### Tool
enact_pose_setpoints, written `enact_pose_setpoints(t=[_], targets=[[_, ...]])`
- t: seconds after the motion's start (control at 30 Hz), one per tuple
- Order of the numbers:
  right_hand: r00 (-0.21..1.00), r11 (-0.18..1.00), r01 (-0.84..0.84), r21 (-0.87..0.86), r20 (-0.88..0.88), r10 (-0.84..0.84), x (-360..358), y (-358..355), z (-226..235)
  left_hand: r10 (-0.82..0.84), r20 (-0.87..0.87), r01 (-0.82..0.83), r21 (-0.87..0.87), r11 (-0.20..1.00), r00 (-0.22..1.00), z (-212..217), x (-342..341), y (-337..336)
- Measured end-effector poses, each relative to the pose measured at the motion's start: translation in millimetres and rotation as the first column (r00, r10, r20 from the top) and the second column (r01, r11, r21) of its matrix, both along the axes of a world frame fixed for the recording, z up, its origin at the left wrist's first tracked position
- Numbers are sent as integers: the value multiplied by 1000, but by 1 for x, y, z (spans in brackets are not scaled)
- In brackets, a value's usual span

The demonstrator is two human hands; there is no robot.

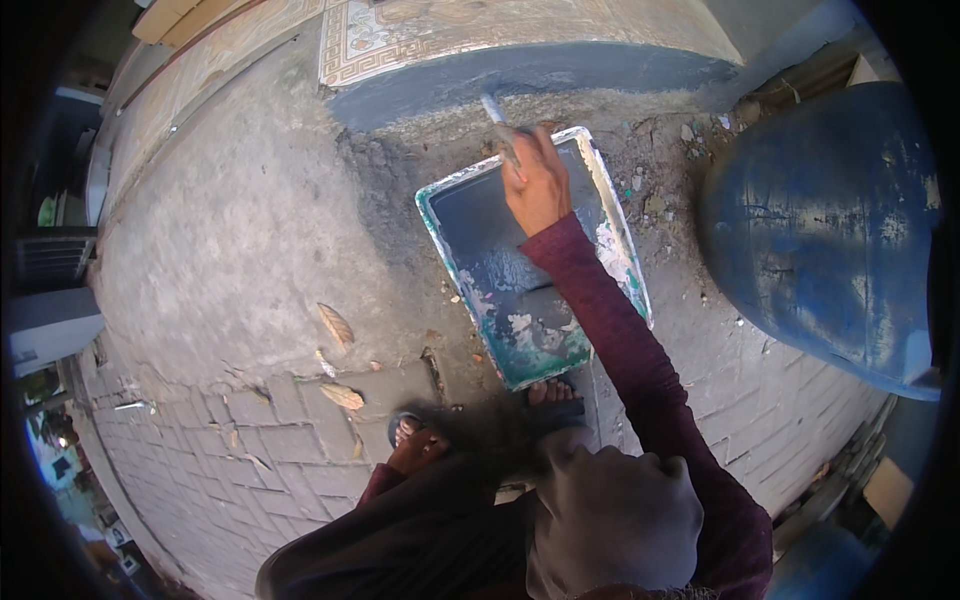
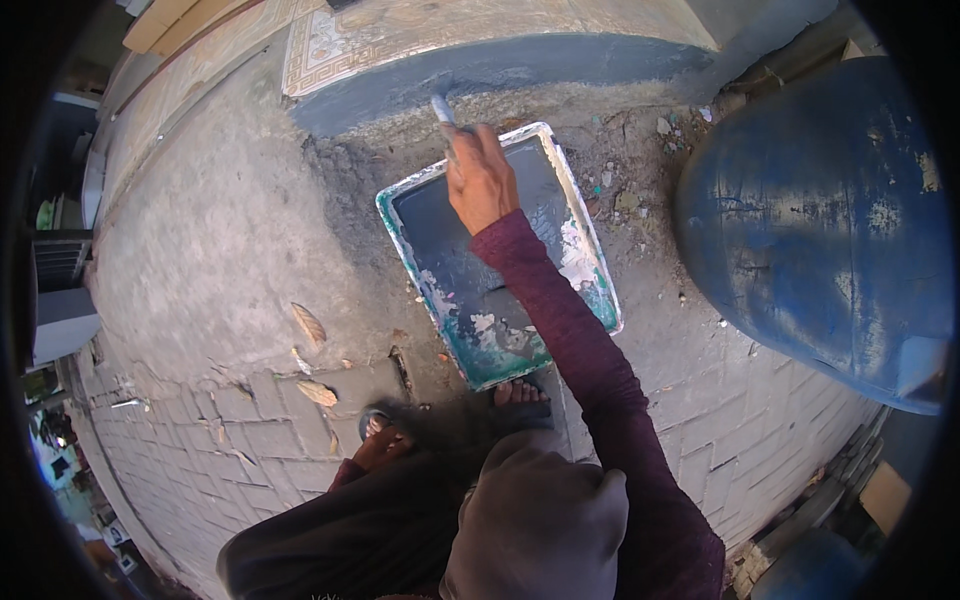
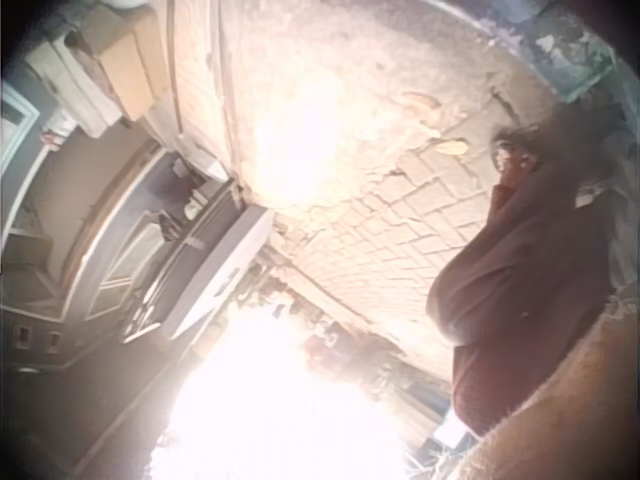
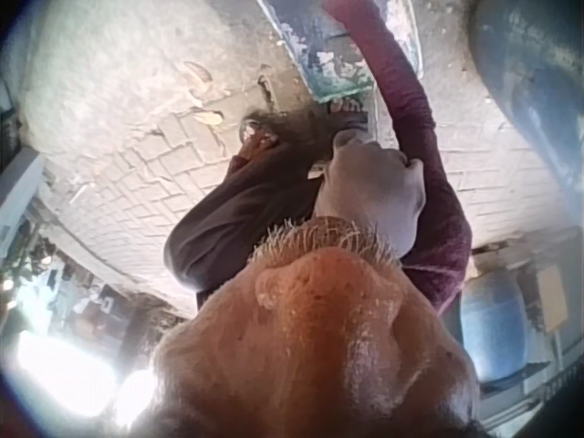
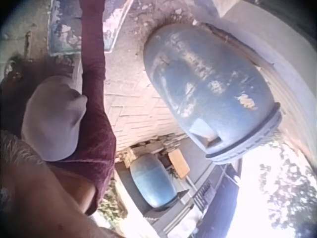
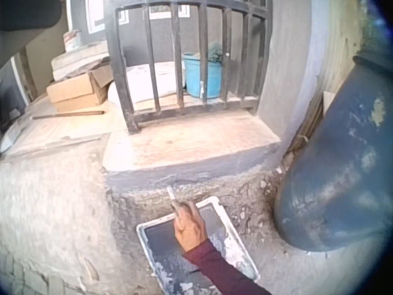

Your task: The person paints the lower edge of a wall using a brush, periodically dipping it into a tray of grey paint.

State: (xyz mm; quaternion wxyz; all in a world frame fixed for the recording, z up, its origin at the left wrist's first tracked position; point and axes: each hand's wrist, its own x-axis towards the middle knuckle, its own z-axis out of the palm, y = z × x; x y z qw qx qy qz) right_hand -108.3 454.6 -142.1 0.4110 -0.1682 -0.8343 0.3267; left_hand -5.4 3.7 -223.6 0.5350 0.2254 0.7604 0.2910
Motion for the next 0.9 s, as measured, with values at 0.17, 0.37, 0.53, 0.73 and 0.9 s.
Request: enact_pose_setpoints(t=[0.17,0.37,0.53,0.73,0.9], targets=[[997,999,-23,-37,-75,20,9,16,13,1,-10,-2,-17,1000,1000,9,1,6],[998,997,32,-70,-45,-35,9,32,30,-14,-15,13,-10,1000,1000,7,-1,5],[995,995,73,68,69,-77,4,30,23,6,13,-6,11,1000,1000,5,-1,6],[979,988,-155,5,132,153,5,16,8,-6,4,6,-5,1000,1000,12,-4,9],[974,994,-93,57,213,79,4,23,-9,6,19,-5,-23,1000,1000,18,-4,12]])
